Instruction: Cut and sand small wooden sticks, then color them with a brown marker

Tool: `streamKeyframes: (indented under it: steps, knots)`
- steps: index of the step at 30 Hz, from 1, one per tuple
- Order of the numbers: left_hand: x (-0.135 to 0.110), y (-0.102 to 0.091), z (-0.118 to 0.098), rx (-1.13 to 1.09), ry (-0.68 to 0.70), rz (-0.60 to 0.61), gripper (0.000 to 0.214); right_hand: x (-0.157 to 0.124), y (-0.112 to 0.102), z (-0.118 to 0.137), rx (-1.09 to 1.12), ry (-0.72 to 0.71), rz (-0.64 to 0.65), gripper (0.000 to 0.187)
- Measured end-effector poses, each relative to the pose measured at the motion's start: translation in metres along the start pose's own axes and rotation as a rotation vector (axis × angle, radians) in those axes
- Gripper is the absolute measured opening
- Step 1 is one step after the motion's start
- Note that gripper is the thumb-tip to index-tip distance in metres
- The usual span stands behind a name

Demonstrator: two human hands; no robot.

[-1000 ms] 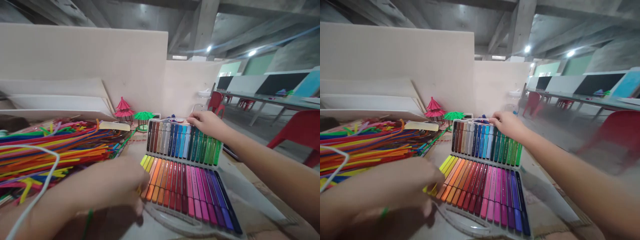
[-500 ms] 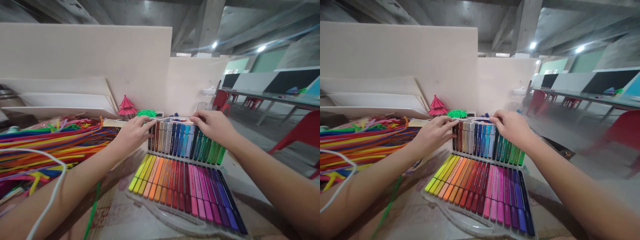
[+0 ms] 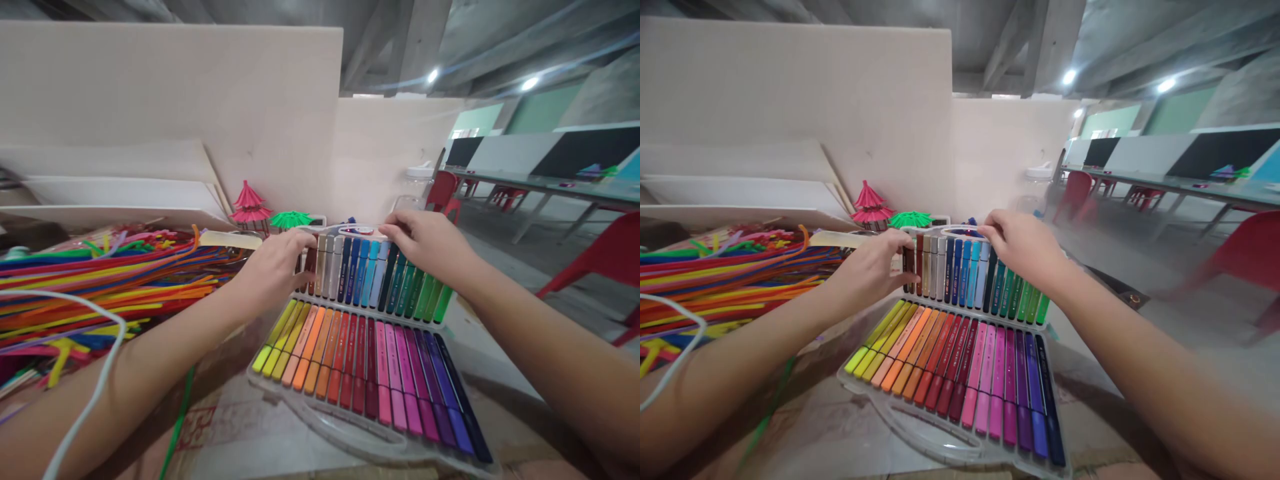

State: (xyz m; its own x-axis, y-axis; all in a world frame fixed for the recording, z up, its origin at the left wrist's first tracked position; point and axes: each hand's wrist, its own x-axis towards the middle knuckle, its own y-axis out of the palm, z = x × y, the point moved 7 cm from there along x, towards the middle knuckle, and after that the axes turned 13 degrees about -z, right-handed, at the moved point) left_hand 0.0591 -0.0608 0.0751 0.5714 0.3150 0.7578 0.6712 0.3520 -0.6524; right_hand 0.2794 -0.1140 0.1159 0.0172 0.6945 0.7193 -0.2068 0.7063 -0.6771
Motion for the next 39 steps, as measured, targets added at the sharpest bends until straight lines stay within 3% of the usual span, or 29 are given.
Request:
streamKeyframes:
  steps: [3, 7, 11, 14, 17, 19, 20, 23, 28, 34, 39]
  knots:
    - [-0.003, 0.001, -0.005, -0.144, -0.162, 0.037, 0.016, 0.0, 0.002, -0.002, -0.005, 0.007, 0.012, 0.025]
    - [0.004, -0.023, -0.009, -0.34, -0.244, -0.089, 0.025, -0.001, -0.002, 0.001, 0.033, -0.006, 0.053, 0.024]
    - [0.015, -0.064, 0.008, -0.134, -0.368, -0.243, 0.03, -0.015, -0.022, 0.019, 0.073, -0.093, 0.15, 0.024]
    - [0.02, -0.079, 0.023, 0.055, -0.409, -0.236, 0.032, -0.044, -0.037, 0.047, 0.093, -0.207, 0.212, 0.031]
    - [0.021, -0.069, 0.038, 0.064, -0.404, -0.122, 0.034, -0.094, -0.029, 0.082, 0.06, -0.349, 0.312, 0.068]
    - [0.019, -0.058, 0.047, 0.045, -0.406, -0.06, 0.036, -0.132, -0.015, 0.11, 0.054, -0.552, 0.312, 0.089]
    - [0.019, -0.054, 0.05, 0.044, -0.408, -0.039, 0.036, -0.15, -0.008, 0.121, 0.045, -0.65, 0.285, 0.089]
    - [0.018, -0.048, 0.053, 0.065, -0.414, -0.01, 0.038, -0.18, 0.01, 0.134, -0.041, -0.707, 0.215, 0.076]
    - [0.018, -0.046, 0.049, 0.112, -0.398, 0.034, 0.038, -0.179, 0.003, 0.138, -0.042, -0.765, 0.165, 0.052]
    - [-0.001, -0.005, 0.054, 0.153, -0.338, 0.402, 0.035, -0.175, 0.001, 0.139, -0.025, -0.792, 0.228, 0.024]
    - [-0.017, 0.017, 0.055, 0.13, -0.344, 0.522, 0.032, -0.183, 0.004, 0.148, -0.024, -0.807, 0.136, 0.023]
